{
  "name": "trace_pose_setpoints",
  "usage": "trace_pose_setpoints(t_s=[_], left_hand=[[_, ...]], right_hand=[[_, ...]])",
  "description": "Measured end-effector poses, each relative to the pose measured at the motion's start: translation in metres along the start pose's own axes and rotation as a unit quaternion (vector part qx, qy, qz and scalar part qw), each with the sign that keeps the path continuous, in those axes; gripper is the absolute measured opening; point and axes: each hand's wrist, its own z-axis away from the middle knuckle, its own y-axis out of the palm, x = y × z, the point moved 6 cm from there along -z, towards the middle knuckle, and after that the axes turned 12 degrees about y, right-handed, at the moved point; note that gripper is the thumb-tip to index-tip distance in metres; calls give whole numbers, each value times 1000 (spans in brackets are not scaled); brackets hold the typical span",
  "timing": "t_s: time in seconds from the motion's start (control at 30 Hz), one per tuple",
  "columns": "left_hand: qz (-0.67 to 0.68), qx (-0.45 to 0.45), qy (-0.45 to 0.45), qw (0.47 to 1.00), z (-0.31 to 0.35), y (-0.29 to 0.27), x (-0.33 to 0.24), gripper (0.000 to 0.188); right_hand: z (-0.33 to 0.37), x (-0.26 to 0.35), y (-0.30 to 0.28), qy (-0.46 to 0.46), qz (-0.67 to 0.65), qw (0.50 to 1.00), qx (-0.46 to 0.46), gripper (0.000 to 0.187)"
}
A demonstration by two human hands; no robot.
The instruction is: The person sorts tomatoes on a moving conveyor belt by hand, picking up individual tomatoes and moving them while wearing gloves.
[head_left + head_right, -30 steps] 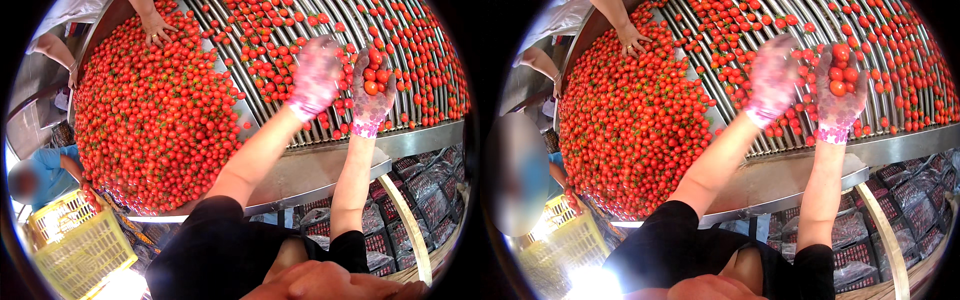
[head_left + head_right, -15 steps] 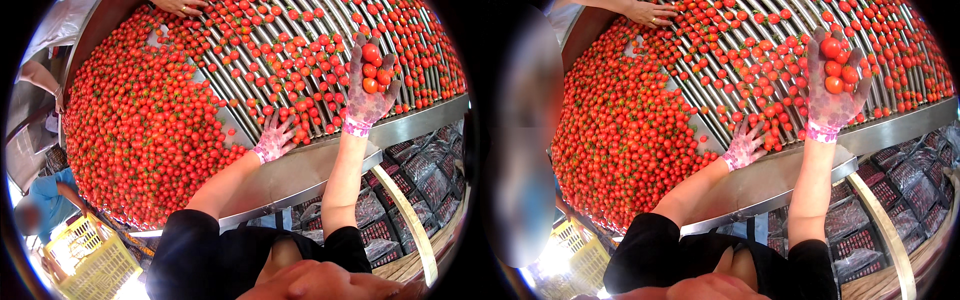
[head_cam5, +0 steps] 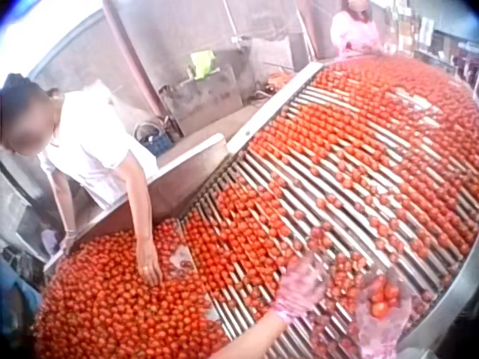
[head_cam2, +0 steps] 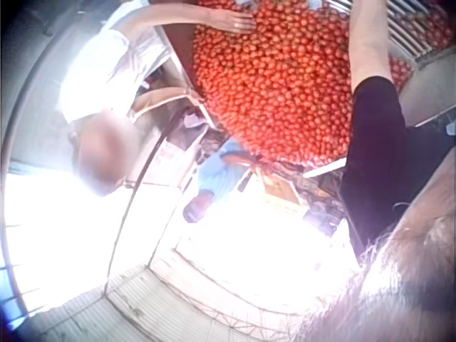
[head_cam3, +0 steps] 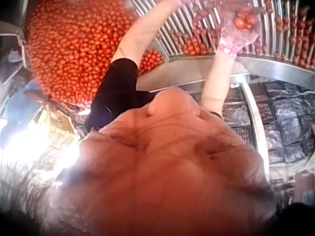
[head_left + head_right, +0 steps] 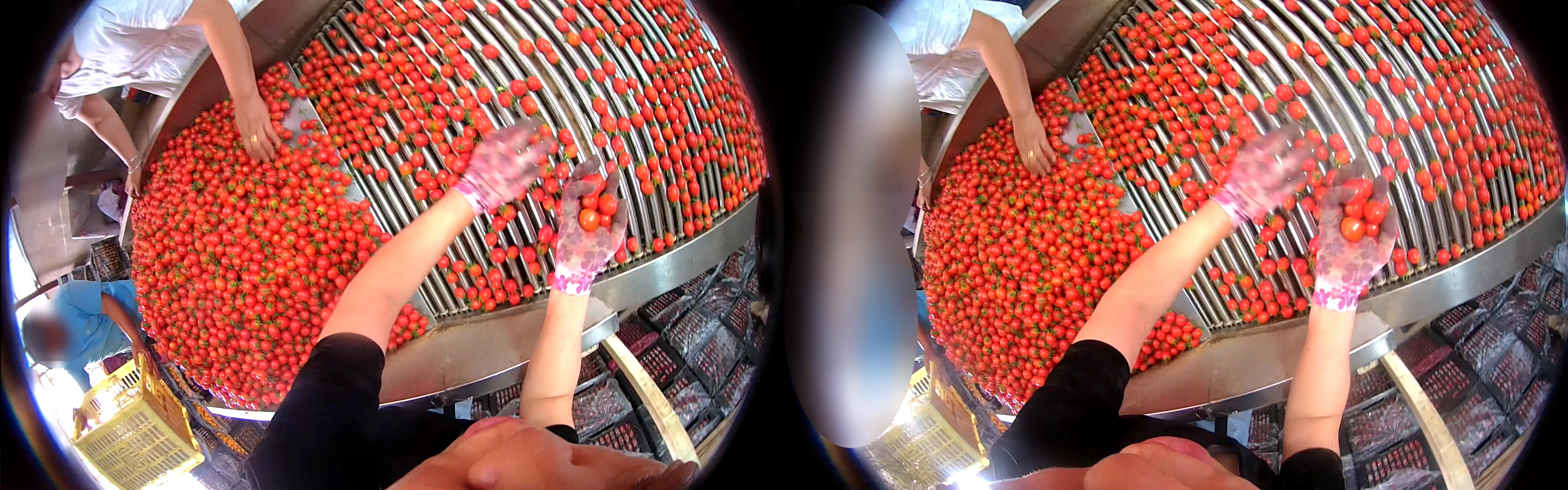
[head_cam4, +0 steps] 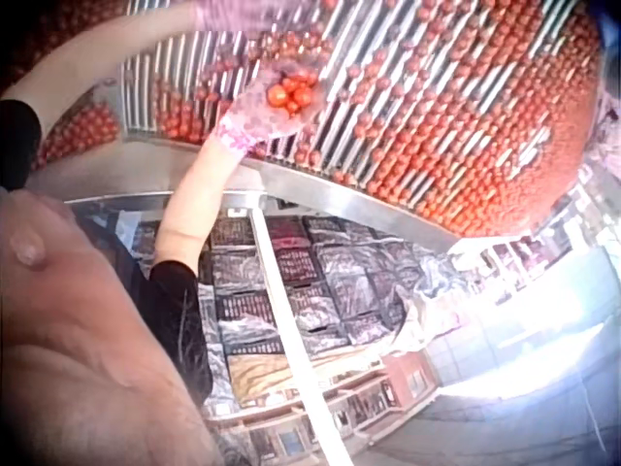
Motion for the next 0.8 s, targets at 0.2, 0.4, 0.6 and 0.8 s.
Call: trace_pose_setpoints(t_s=[0.2,0.4,0.6,0.8], left_hand=[[-193,-37,-479,856,114,-46,156,76],[-155,-41,-454,877,22,0,122,70],[-1,-47,-281,959,-51,56,34,81],[24,77,-37,996,-19,33,-18,69]], right_hand=[[-4,-31,-7,71,6,997,9,44],[-1,-15,-14,47,67,996,-35,53],[0,-20,-17,46,86,995,-34,52],[3,-9,-19,19,97,994,-43,54]])
